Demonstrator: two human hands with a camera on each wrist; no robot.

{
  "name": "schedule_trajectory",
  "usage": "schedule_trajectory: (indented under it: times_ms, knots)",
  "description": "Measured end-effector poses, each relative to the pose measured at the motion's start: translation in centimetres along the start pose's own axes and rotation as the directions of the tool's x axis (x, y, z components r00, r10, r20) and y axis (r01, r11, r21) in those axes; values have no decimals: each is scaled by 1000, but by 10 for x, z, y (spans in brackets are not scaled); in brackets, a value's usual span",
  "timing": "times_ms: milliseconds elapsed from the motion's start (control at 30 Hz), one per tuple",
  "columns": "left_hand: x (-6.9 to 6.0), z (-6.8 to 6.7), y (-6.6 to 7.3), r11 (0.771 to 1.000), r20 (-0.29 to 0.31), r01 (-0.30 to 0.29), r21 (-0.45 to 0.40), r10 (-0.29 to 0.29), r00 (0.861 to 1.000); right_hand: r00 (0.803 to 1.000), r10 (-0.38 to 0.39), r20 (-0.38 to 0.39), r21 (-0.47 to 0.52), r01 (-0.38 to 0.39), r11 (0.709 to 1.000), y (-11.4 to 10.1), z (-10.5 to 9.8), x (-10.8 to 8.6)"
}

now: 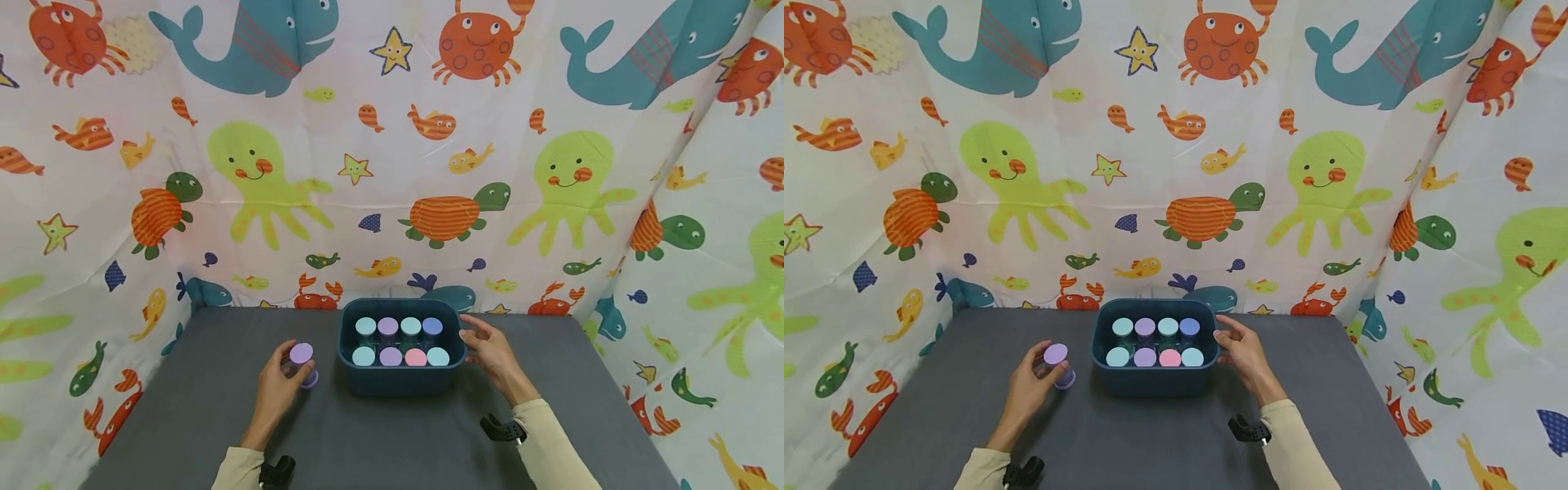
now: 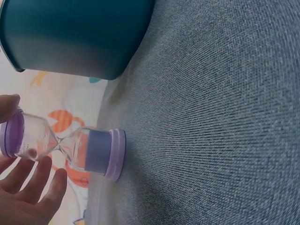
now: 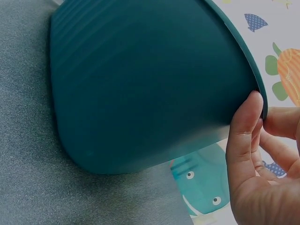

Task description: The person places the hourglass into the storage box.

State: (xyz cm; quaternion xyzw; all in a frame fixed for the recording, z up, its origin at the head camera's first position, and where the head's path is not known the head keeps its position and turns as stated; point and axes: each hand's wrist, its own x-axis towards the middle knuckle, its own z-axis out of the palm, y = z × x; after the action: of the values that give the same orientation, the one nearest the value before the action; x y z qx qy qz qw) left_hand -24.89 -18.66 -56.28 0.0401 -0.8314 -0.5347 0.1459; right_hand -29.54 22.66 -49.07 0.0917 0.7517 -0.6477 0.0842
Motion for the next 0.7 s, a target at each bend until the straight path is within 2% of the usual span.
schedule_trajectory:
  times_ms: [467,700]
  knots:
    - [-1,-3,2,1000,-25,1,7,0,1000,1000,-10,2,11,10,1000,-2,1,-1]
    - [-2,-7,12,1000,-29,12,11,-12,1000,1000,2,-13,13,-1,1000,-2,2,0]
